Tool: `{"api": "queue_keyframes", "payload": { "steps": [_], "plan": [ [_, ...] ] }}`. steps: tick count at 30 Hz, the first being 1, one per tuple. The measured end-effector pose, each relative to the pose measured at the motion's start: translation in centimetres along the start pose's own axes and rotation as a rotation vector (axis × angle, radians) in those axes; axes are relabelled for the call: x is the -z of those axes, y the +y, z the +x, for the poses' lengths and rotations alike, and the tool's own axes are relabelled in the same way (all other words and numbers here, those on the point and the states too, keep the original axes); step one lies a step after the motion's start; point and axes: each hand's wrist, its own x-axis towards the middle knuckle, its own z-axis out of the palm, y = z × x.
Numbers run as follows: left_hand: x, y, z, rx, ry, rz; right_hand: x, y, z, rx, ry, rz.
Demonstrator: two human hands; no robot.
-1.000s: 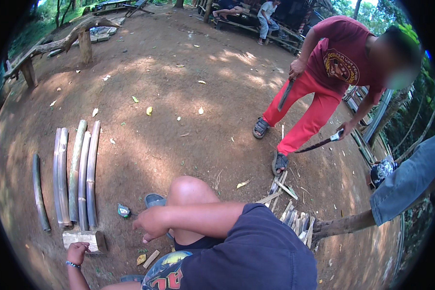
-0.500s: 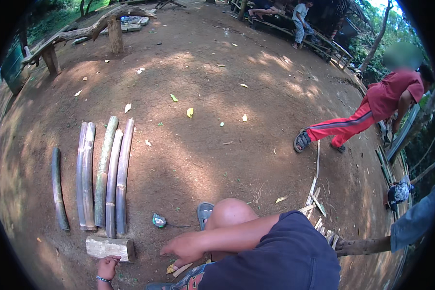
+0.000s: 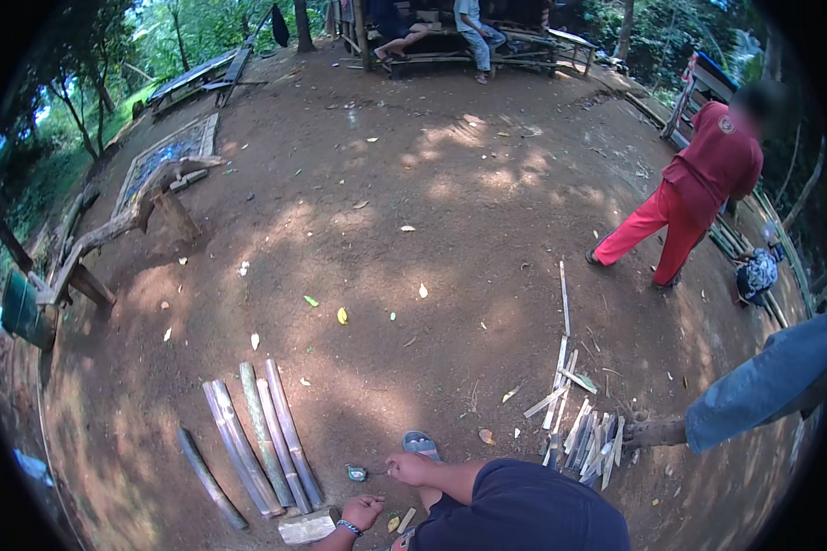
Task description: The person sits on the ground and uses a hand saw to cut long bamboo poles into shorter segments. They measure the bamboo with a tape measure and place the cut pieces on a wooden block. The person occasionally pauses to interact with others nearby.
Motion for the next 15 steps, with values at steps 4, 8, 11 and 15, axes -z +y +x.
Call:
{"api": "queue_keyframes", "payload": {
  "steps": [4, 8, 11, 15],
  "plan": [
    [10.9, 18.4, 0.5, -0.183, -0.208, 0.273, 10.5, 3.0, -9.7, -0.098, 0.036, -0.095],
    [21.6, 21.3, 6.2, -0.061, 0.393, -0.001, 24.4, 8.1, -20.9, -0.575, 0.310, 0.152],
    [29.2, 21.0, 11.3, 0.175, 0.684, -0.332, 26.4, 19.1, -27.1, -0.818, 0.796, 0.048],
    [31.9, 29.5, 9.4, 0.175, 0.529, 0.024, 25.0, 28.0, -35.5, -0.704, 0.518, -0.541]
  ]
}}
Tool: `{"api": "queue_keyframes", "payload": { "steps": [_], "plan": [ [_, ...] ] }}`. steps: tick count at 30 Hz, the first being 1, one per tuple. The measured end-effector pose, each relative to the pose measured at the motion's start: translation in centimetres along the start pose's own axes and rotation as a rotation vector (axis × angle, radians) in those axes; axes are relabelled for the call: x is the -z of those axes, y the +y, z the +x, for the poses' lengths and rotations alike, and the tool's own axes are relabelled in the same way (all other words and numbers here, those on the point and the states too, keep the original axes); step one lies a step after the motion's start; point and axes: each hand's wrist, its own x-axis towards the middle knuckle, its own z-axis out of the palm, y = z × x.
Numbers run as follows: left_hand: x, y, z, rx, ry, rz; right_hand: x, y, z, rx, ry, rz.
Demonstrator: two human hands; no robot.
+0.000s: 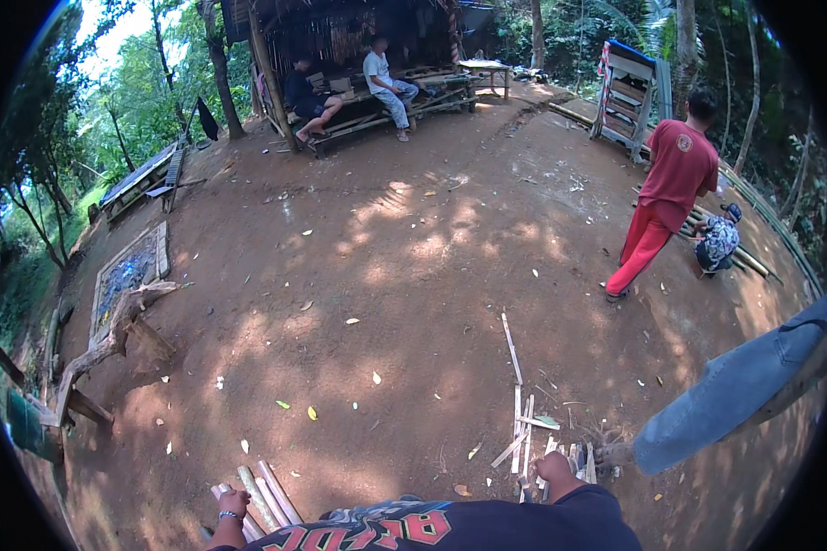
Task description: The person sits on the ground and uses a hand saw to cut long bamboo poles into shorter segments. They measure the bamboo with a tape measure and place the cut pieces on a wooden block. The person occasionally pauses to interact with others nearby.
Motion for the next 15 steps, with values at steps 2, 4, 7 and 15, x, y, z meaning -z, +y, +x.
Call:
{"api": "queue_keyframes", "payload": {
  "steps": [2, 4, 7, 15],
  "plan": [
    [1.1, -2.0, 1.6, -0.135, -0.109, 0.103, -4.5, 0.7, 0.9, -0.048, -0.032, 0.044],
    [0.2, -4.4, 3.1, -0.362, -0.123, 0.729, -5.1, -0.2, 1.4, -0.062, -0.169, 0.092],
    [-4.4, -1.0, 5.5, -0.180, -0.191, 0.876, -5.4, -3.4, 3.9, -0.167, -0.362, 0.590],
    [-16.9, 17.9, 21.1, -0.315, -0.522, 0.884, 19.0, -16.2, 20.7, -0.117, -0.398, 0.789]
  ]
}}
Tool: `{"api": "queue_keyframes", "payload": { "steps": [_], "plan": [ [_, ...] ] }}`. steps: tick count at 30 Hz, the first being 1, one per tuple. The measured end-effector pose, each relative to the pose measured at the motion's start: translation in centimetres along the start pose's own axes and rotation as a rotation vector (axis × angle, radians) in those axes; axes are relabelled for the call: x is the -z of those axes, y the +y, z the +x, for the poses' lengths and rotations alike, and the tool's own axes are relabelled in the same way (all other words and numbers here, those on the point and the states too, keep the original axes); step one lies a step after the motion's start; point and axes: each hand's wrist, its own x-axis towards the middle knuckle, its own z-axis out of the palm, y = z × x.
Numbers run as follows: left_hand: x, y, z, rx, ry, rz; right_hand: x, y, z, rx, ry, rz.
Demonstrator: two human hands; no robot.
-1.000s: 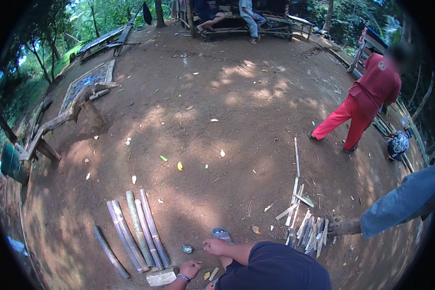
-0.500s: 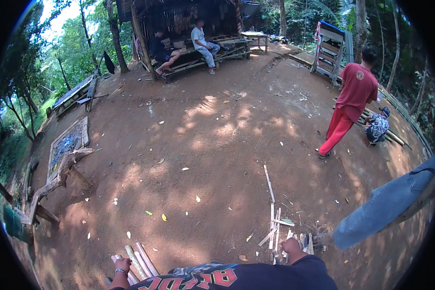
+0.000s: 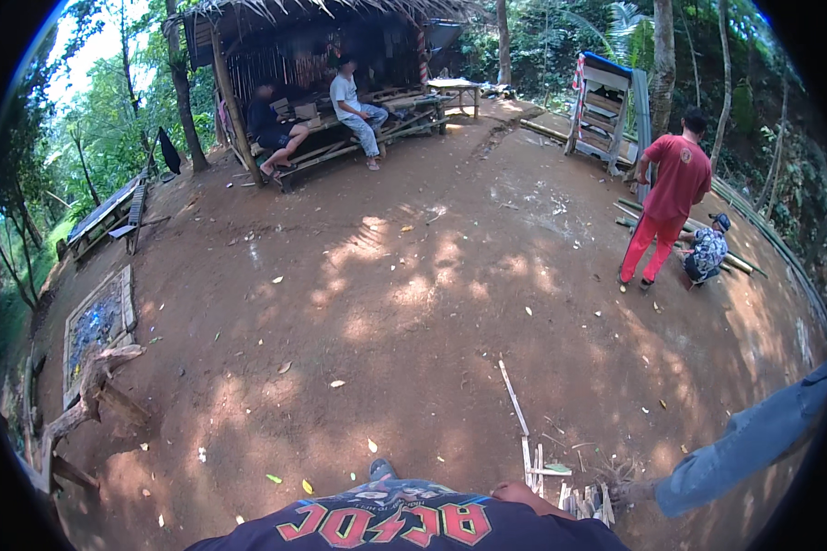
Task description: The person sits on the ground and uses a hand saw to cut long bamboo poles into shorter segments. They measure the bamboo with a tape measure and place the cut pieces on a wooden block. The person occasionally pauses to interact with others nearby.
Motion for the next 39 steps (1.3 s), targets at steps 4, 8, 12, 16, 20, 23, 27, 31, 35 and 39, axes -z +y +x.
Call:
{"api": "queue_keyframes", "payload": {
  "steps": [4, 8, 12, 16, 20, 23, 27, 31, 35, 39],
  "plan": [
    [10.8, 6.6, 14.5, -0.324, 0.128, 0.238, 7.6, -0.7, 8.7, -0.052, 0.163, -0.280],
    [29.1, 24.0, 22.7, -0.207, 0.344, -0.596, 19.9, -14.1, 7.7, -0.095, 0.467, 0.463],
    [36.9, 35.7, 29.1, -0.527, 0.467, -0.775, 23.6, -14.4, 12.7, -0.070, 0.520, 0.336],
    [37.4, 42.5, 31.2, -0.414, 0.213, -0.539, 24.4, -12.5, 15.2, -0.186, 0.216, 0.099],
    [31.9, 39.7, 32.6, -0.039, 0.172, -0.152, 31.0, -8.4, 19.4, -0.311, 0.164, 0.080],
    [26.2, 31.9, 42.0, -0.055, -0.126, 0.184, 35.2, -2.6, 22.4, -0.429, 0.155, 0.094],
    [32.1, 40.2, 41.2, 0.075, 0.026, -0.035, 45.8, 6.7, 33.5, -0.430, 0.287, -0.167],
    [37.1, 50.7, 45.7, 0.083, 0.128, -0.070, 58.9, -7.7, 35.2, -0.283, 0.492, 0.021],
    [48.2, 66.6, 49.4, 0.001, 0.086, -0.202, 64.6, -13.6, 41.7, -0.237, 0.404, 0.235],
    [51.0, 74.0, 59.0, -0.187, 0.396, -0.307, 64.8, -13.5, 51.1, -0.205, 0.015, 0.370]
  ]
}}
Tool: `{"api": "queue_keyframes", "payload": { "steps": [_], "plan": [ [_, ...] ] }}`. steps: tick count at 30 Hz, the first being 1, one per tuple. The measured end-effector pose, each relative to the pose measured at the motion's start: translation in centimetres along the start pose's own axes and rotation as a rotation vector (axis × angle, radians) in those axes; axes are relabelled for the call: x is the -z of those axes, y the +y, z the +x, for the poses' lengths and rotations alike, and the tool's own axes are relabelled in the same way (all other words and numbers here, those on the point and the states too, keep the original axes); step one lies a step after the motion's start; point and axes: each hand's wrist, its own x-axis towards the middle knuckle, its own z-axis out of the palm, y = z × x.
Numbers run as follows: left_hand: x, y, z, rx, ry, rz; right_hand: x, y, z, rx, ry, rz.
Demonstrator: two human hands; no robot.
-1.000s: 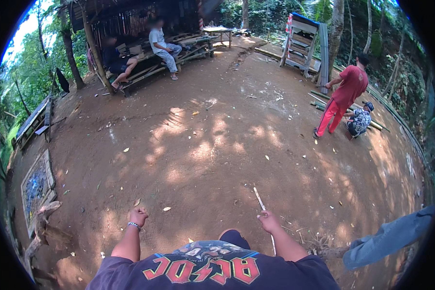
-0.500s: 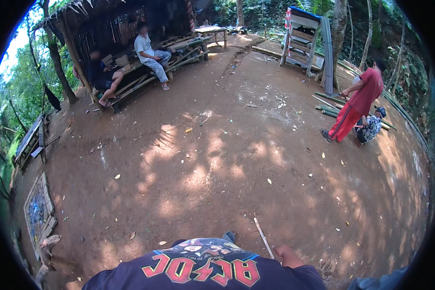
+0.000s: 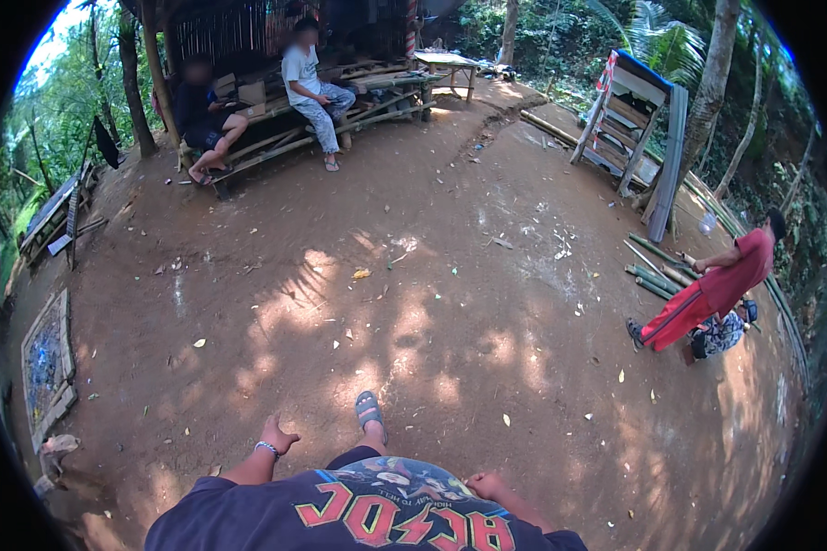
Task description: The person sits on the ground and uses a hand saw to cut long bamboo poles into shorter segments. They measure the bamboo with a tape measure and place the cut pieces on a wooden block. The person occasionally pauses to interact with others nearby.
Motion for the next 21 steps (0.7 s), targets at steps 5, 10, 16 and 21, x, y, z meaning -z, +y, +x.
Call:
{"api": "queue_keyframes", "payload": {
  "steps": [5, 10, 16, 21],
  "plan": [
    [-0.5, 5.1, 13.8, 0.196, -0.485, 0.088, 6.2, -3.2, 3.8, -0.113, 0.100, -0.281],
    [0.8, 13.6, 26.3, 0.084, -0.587, 0.204, 17.7, -9.9, 8.4, -0.126, 0.651, 0.018],
    [4.1, 28.7, 39.7, 0.018, -0.416, -0.026, 25.3, -28.0, 16.1, -0.031, 0.409, 0.186],
    [1.9, 38.8, 52.0, 0.097, -0.530, -0.041, 35.3, -36.8, 27.7, 0.085, 0.140, -0.165]
  ]
}}
